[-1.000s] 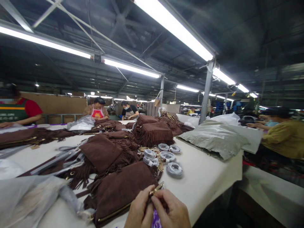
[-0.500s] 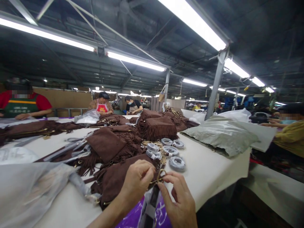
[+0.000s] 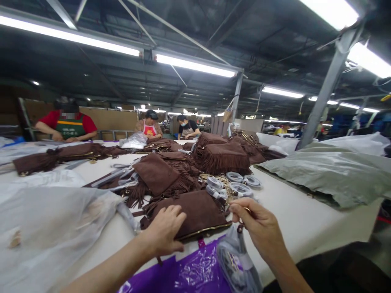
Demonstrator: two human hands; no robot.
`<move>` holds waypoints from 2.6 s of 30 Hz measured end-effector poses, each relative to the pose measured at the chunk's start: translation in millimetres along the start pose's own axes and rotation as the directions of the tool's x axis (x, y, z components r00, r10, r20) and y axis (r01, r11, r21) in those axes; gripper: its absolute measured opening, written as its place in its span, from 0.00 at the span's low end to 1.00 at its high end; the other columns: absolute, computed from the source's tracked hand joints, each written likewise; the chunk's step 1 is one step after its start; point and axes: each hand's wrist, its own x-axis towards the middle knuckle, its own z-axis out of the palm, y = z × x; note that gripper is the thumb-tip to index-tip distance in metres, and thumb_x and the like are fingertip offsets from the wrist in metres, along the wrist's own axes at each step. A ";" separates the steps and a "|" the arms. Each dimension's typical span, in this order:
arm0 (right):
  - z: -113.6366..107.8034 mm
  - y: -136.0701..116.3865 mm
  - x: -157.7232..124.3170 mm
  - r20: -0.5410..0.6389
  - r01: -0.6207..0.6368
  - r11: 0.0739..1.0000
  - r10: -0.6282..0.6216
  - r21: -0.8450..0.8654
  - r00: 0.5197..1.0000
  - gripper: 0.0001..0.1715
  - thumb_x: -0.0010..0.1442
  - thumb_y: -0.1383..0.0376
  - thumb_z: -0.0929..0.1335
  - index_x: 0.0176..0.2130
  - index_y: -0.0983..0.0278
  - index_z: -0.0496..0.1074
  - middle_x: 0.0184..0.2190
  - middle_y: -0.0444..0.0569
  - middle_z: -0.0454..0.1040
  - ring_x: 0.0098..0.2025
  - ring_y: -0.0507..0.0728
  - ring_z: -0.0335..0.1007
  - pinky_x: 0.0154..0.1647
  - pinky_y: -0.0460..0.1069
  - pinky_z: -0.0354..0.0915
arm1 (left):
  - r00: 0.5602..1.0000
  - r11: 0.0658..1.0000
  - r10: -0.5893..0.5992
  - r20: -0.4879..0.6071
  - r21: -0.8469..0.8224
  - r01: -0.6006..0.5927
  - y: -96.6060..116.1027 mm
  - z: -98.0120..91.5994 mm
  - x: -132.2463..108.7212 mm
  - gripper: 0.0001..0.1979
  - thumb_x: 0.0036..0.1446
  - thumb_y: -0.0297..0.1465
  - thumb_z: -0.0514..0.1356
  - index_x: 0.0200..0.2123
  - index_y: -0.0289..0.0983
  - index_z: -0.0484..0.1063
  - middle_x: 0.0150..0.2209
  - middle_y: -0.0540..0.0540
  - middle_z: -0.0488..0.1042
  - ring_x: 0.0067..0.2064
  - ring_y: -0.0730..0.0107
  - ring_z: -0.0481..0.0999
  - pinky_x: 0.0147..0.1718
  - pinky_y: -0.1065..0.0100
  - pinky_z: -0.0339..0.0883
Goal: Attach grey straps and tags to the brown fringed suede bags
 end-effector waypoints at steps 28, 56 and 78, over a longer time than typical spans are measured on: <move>125.0 72.4 11.8 0.708 -0.192 0.966 0.256 -0.170 0.658 0.08 0.53 0.63 0.64 0.26 0.62 0.70 0.22 0.41 0.67 0.24 0.51 0.63 0.26 0.44 0.59 | 0.825 0.599 -0.543 -0.156 -0.761 0.250 -100.2 74.4 28.1 0.11 0.56 0.36 0.47 0.24 0.39 0.61 0.27 0.50 0.67 0.33 0.65 0.68 0.33 0.68 0.62; 135.0 60.6 -5.5 0.534 0.054 0.834 0.301 -0.549 0.790 0.12 0.54 0.73 0.64 0.25 0.63 0.74 0.32 0.49 0.74 0.38 0.58 0.71 0.40 0.49 0.59 | 0.934 0.718 -0.335 -0.123 -0.675 0.168 -89.1 67.2 8.3 0.16 0.40 0.21 0.53 0.29 0.36 0.79 0.31 0.50 0.78 0.35 0.67 0.74 0.39 0.71 0.65; 135.4 53.7 0.3 0.512 0.121 0.859 0.178 -0.497 0.840 0.08 0.60 0.69 0.64 0.35 0.63 0.74 0.35 0.49 0.75 0.40 0.58 0.73 0.43 0.49 0.64 | 0.964 0.934 -0.243 -0.105 -0.292 0.204 -64.7 49.8 3.2 0.08 0.54 0.20 0.55 0.33 0.37 0.69 0.42 0.43 0.70 0.44 0.62 0.71 0.42 0.66 0.64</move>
